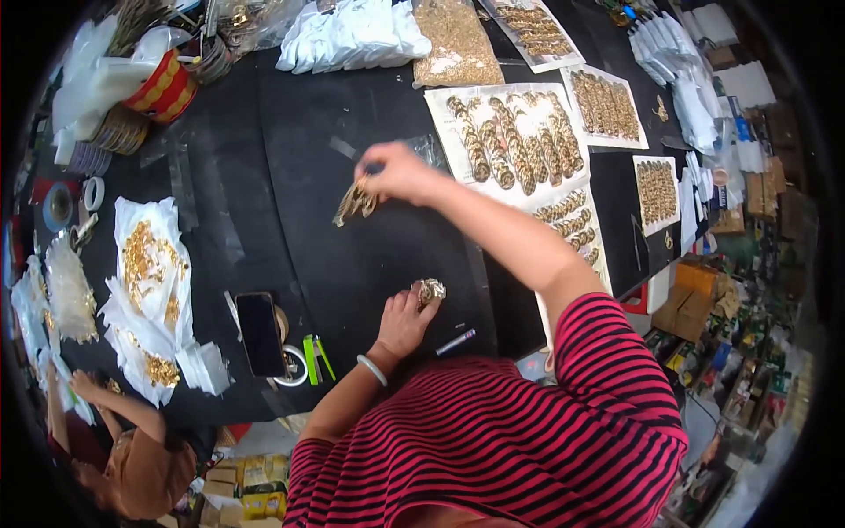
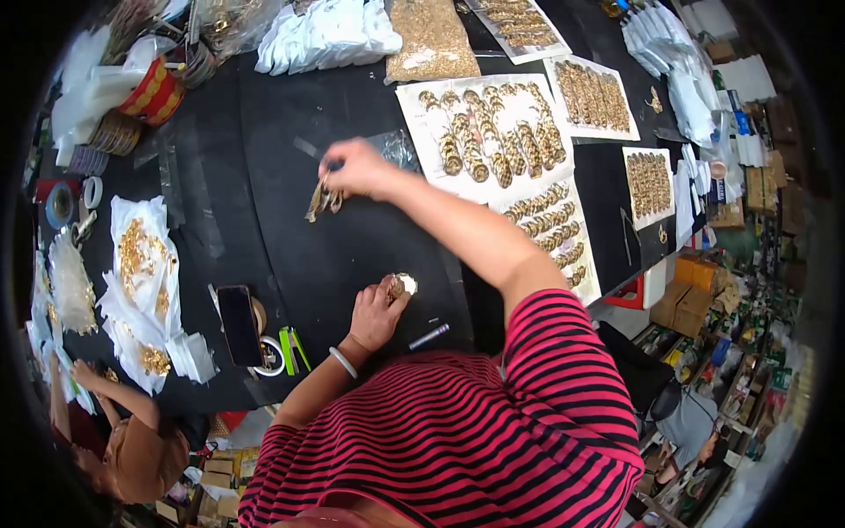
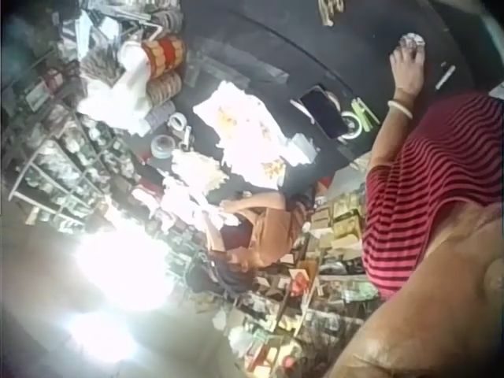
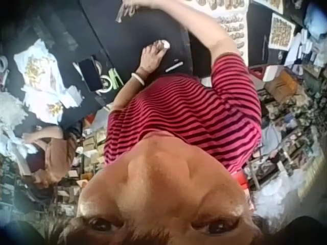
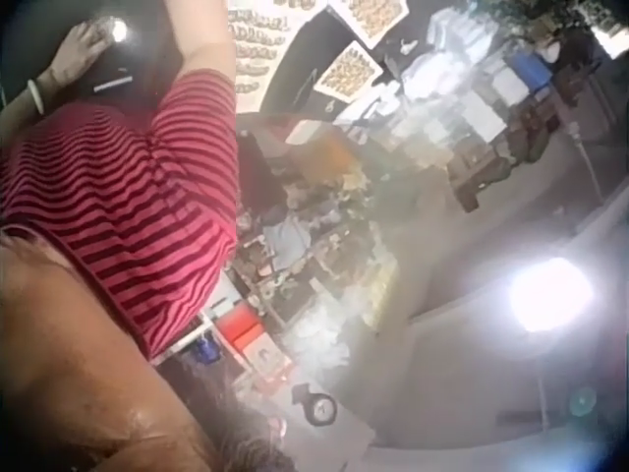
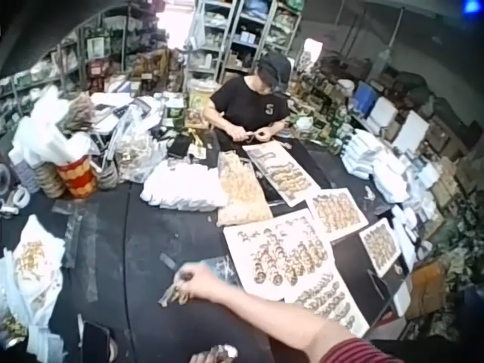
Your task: Trimming excess plastic or metal from gold-colored jewelry ornaments using nippers and arranging them on cards.
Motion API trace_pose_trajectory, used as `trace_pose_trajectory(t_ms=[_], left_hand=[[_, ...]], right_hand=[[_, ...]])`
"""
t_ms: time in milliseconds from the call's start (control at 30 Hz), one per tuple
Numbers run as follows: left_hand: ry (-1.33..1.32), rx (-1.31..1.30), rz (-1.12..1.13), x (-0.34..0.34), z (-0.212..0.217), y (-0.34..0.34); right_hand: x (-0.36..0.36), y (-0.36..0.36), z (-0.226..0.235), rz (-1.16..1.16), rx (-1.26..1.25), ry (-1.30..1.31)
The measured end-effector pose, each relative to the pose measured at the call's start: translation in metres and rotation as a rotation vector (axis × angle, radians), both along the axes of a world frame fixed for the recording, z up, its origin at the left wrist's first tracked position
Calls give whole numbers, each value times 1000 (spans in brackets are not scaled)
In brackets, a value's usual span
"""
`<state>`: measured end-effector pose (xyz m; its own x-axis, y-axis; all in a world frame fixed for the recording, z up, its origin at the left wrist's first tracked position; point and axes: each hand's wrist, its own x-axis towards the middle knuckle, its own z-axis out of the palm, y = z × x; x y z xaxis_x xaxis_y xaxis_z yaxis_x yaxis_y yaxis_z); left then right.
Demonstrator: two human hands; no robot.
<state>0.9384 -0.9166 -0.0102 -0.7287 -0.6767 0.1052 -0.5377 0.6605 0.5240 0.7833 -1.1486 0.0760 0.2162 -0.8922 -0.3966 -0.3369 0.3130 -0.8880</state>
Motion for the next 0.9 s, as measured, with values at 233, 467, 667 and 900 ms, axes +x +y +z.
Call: trace_pose_trajectory(t_ms=[233,467,667,900], left_hand=[[-27,78,14,-1,16,-10],[-14,92,-72,-9,38,-32],[5,55,-112,-5,17,-22],[315,239,199,-9,13,-51]], right_hand=[[-145,-162,103,-285,-181,21],[-194,-275,64,-565,-320,382],[-158,-200,-49,-487,-220,-6],[-16,47,-79,-57,-539,731]])
